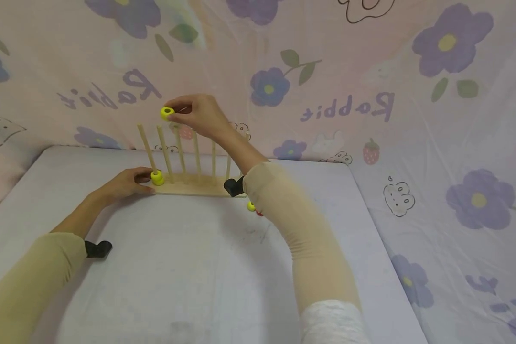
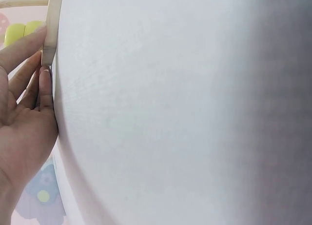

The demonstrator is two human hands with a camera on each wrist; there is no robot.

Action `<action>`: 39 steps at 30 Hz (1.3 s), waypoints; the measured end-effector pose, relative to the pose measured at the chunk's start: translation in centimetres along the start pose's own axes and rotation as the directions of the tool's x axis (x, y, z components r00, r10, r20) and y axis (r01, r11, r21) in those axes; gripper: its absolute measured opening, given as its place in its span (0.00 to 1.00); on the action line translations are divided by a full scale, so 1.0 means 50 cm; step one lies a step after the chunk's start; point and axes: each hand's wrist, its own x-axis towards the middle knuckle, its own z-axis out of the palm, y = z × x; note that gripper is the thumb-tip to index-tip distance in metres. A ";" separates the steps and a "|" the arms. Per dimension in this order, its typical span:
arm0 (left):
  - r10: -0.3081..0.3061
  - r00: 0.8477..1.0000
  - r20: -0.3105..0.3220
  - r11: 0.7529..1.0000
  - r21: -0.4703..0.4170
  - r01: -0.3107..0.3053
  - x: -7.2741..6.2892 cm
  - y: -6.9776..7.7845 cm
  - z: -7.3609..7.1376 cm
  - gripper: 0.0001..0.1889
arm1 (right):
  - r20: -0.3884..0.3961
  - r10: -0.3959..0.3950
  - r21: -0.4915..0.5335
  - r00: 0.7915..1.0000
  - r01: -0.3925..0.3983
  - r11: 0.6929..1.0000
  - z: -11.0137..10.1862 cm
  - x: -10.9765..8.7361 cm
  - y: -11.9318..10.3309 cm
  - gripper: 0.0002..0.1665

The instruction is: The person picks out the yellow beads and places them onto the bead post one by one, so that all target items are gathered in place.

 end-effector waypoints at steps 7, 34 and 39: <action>0.004 1.000 0.009 1.000 -0.011 -0.004 -0.002 -0.003 0.004 0.42 | 0.023 0.030 0.012 0.999 -0.030 0.999 0.023 0.016 -0.016 0.17; 0.007 1.000 0.024 1.000 0.008 -0.007 -0.004 -0.001 0.001 0.42 | 0.187 0.017 -0.178 0.982 0.017 0.984 0.093 0.053 -0.042 0.20; 0.007 1.000 0.022 1.000 0.009 -0.007 -0.002 0.003 -0.002 0.42 | 0.209 0.026 -0.236 0.978 0.025 0.971 0.089 0.055 -0.042 0.19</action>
